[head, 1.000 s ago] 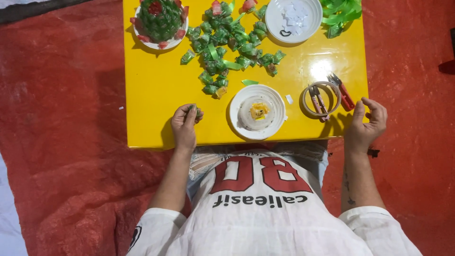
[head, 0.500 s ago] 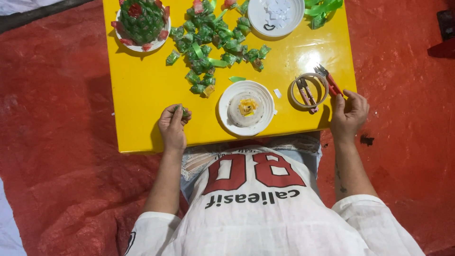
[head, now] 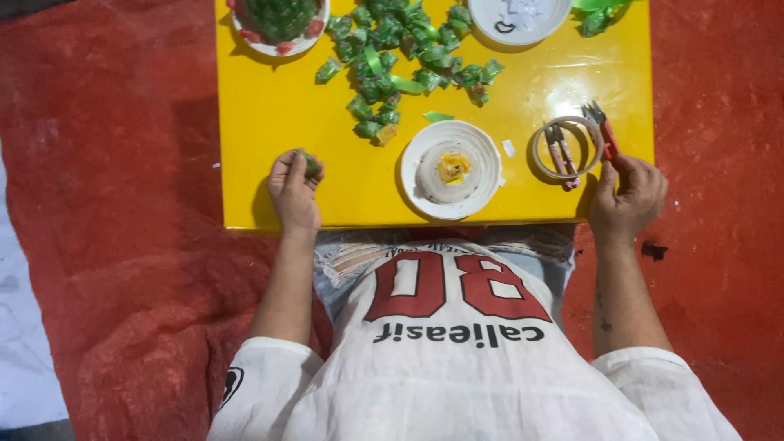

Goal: The person constructs a small green decoration by hand, applying adhesive to folded green materials and attaching them to a central base.

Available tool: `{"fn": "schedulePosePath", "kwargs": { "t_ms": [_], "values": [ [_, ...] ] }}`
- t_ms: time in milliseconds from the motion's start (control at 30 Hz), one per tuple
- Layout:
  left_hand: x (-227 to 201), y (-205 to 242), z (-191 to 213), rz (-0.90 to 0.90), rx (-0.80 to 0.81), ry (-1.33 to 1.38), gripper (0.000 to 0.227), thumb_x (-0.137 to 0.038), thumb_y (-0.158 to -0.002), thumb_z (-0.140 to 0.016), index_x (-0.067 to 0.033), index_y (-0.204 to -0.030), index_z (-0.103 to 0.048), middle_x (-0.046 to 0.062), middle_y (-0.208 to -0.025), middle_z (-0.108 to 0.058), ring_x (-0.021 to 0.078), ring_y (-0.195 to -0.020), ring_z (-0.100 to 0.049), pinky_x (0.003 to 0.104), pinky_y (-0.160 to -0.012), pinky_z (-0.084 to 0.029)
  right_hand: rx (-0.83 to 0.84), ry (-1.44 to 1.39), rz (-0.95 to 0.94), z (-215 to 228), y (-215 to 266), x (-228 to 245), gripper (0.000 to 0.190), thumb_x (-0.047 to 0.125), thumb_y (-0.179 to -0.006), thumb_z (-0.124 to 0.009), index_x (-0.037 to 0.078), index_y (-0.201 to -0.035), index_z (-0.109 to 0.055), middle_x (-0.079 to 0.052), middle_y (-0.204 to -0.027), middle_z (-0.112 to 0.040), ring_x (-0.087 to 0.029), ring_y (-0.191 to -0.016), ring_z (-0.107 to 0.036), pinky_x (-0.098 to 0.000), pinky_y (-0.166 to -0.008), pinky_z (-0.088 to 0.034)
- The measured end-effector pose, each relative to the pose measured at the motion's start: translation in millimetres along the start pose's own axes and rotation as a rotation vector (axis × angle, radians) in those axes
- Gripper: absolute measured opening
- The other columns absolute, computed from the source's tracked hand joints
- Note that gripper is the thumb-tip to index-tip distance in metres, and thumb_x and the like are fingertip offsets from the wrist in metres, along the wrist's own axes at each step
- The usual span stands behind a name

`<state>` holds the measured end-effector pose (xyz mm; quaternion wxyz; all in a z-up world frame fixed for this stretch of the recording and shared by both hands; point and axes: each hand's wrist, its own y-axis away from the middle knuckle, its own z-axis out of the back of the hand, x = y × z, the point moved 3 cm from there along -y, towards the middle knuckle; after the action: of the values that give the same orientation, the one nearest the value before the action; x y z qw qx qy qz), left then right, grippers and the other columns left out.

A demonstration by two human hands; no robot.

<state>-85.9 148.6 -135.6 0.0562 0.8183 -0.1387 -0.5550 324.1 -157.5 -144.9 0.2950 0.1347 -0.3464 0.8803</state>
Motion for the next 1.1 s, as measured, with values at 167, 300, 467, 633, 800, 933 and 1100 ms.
{"fn": "schedulePosePath", "kwargs": {
  "t_ms": [167, 300, 467, 633, 800, 933, 1100],
  "values": [
    [-32.6, -15.8, 38.9, -0.190, -0.196, -0.165, 0.007, -0.011, -0.101, -0.065, -0.0065, -0.106, -0.068, 0.003, -0.087, -0.067, 0.0103, -0.076, -0.066, 0.021, -0.068, -0.056, 0.020, 0.044, 0.001, 2.1, 0.8, 3.5, 0.011, 0.003, -0.103, -0.079, -0.001, -0.113, -0.075, -0.013, -0.109, -0.067, -0.028, -0.104, -0.057, -0.0397, -0.089, -0.048],
    [-27.7, -21.8, 65.1, -0.190, -0.232, -0.123, 0.006, -0.010, -0.101, -0.064, -0.0051, -0.104, -0.065, 0.005, -0.089, -0.066, 0.0110, -0.075, -0.064, 0.021, -0.066, -0.056, 0.022, 0.076, -0.007, -3.2, 2.7, -2.1, 0.012, 0.004, -0.104, -0.079, 0.002, -0.114, -0.073, -0.010, -0.108, -0.067, -0.026, -0.104, -0.058, -0.0386, -0.089, -0.048],
    [-25.6, -23.9, 64.2, -0.163, -0.238, -0.107, 0.008, -0.013, -0.102, -0.064, -0.0055, -0.106, -0.065, 0.004, -0.089, -0.066, 0.0102, -0.074, -0.062, 0.021, -0.066, -0.054, -0.008, 0.011, 0.032, 2.5, -1.6, 5.3, 0.017, -0.002, -0.097, -0.078, -0.001, -0.114, -0.074, -0.013, -0.107, -0.070, -0.029, -0.100, -0.059, -0.0402, -0.088, -0.048],
    [-17.9, -30.4, 73.5, -0.205, -0.240, -0.176, 0.006, -0.015, -0.104, -0.064, -0.0091, -0.103, -0.065, 0.004, -0.088, -0.067, 0.0101, -0.074, -0.068, 0.019, -0.067, -0.058, 0.014, -0.049, 0.022, -11.5, 2.6, -8.5, 0.033, 0.018, -0.097, -0.086, 0.003, -0.123, -0.072, -0.017, -0.117, -0.062, -0.035, -0.111, -0.055, -0.0461, -0.095, -0.043],
    [-21.2, -24.3, 64.8, -0.234, -0.265, -0.261, 0.006, -0.016, -0.105, -0.064, -0.0098, -0.105, -0.064, 0.006, -0.089, -0.069, 0.0108, -0.077, -0.073, 0.017, -0.069, -0.063, 0.166, -0.046, 0.115, -12.4, -2.6, 52.6, 0.037, 0.021, -0.084, -0.098, 0.007, -0.112, -0.079, -0.023, -0.126, -0.061, -0.046, -0.129, -0.050, -0.0580, -0.112, -0.034],
    [-28.2, -7.6, 36.7, -0.173, -0.255, -0.241, 0.006, -0.016, -0.105, -0.063, -0.0106, -0.104, -0.063, 0.006, -0.089, -0.068, 0.0106, -0.077, -0.073, 0.017, -0.068, -0.062, 0.157, -0.071, 0.048, -24.6, -3.8, 50.0, 0.016, 0.016, -0.090, -0.091, 0.012, -0.101, -0.081, -0.011, -0.118, -0.067, -0.040, -0.132, -0.049, -0.0555, -0.114, -0.034],
    [-34.9, 34.0, -21.1, -0.128, 0.006, -0.280, 0.003, -0.015, -0.105, -0.064, -0.0130, -0.104, -0.066, 0.004, -0.097, -0.071, 0.0102, -0.088, -0.071, 0.021, -0.078, -0.057, 0.036, -0.333, 0.039, 12.3, -15.0, 91.5, 0.011, 0.008, -0.093, -0.088, 0.008, -0.100, -0.079, -0.015, -0.122, -0.067, -0.048, -0.136, -0.050, -0.0600, -0.114, -0.037]
  ]
}}
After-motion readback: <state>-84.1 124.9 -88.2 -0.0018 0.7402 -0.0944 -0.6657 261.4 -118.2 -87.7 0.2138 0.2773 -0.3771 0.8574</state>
